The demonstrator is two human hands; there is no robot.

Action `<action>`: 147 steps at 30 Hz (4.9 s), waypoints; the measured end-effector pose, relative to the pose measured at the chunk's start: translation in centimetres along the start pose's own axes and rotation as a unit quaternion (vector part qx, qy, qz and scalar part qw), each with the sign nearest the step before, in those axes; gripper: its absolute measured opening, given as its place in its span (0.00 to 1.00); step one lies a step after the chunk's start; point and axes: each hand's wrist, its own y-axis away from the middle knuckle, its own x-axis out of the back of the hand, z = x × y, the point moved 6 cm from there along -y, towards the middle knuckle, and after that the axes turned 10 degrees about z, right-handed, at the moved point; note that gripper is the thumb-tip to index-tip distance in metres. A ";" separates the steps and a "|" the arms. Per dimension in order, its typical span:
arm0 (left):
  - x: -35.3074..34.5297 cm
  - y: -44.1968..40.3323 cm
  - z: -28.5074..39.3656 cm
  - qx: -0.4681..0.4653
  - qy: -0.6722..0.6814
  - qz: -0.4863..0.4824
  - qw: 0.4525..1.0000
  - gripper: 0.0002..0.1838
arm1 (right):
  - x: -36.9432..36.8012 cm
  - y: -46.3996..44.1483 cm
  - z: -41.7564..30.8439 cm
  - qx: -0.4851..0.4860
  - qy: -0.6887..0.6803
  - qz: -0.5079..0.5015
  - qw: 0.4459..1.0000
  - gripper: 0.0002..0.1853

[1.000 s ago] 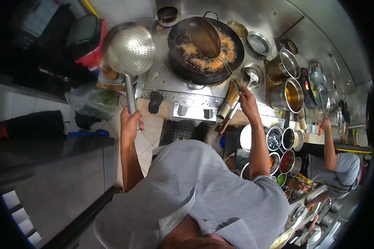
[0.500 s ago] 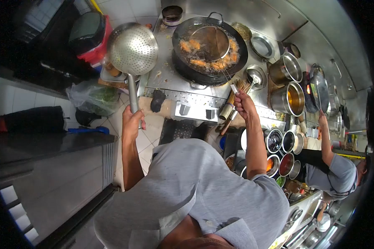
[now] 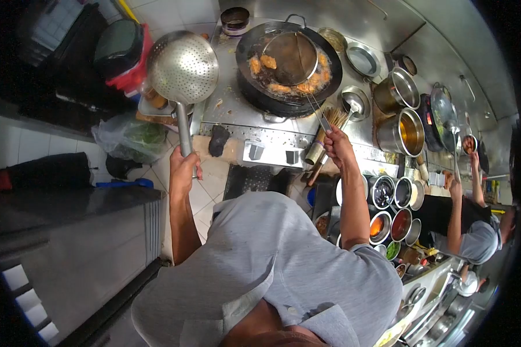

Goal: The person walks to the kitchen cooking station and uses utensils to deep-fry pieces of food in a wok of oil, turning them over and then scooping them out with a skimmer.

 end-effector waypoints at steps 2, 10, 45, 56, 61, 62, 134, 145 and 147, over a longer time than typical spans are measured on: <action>0.0 -0.1 -0.2 0.004 0.000 -0.001 1.000 0.10 | -0.1 0.5 -0.7 0.074 0.077 0.054 0.993 0.17; -0.7 -0.6 -0.4 0.006 0.018 -0.023 1.000 0.09 | 1.0 0.5 -1.5 0.324 0.354 0.117 0.870 0.22; -1.3 -0.7 0.1 -0.002 0.008 -0.034 0.999 0.10 | 0.2 -0.5 -2.0 0.150 0.183 0.059 0.970 0.18; -1.0 -1.2 -0.3 0.006 0.016 -0.030 0.999 0.09 | -2.1 0.5 -0.2 0.040 0.067 0.004 0.997 0.20; -0.9 -1.3 -0.4 0.008 0.021 -0.028 0.999 0.09 | -2.7 1.5 0.0 0.043 0.067 -0.012 0.997 0.24; -1.0 -1.3 -0.3 0.009 0.022 -0.028 0.999 0.08 | -3.0 1.8 -0.2 0.046 0.071 -0.018 0.996 0.24; -1.1 -2.2 -0.1 0.007 0.012 -0.030 0.999 0.10 | 2.3 0.7 -2.2 0.336 0.204 0.157 0.906 0.23; -1.1 -2.1 0.2 0.008 0.004 -0.027 1.000 0.09 | 6.8 -0.2 -5.9 0.445 0.348 0.306 0.766 0.19; -1.2 -2.0 0.3 0.009 0.001 -0.023 1.000 0.09 | 6.3 -0.3 -5.9 0.441 0.326 0.294 0.783 0.19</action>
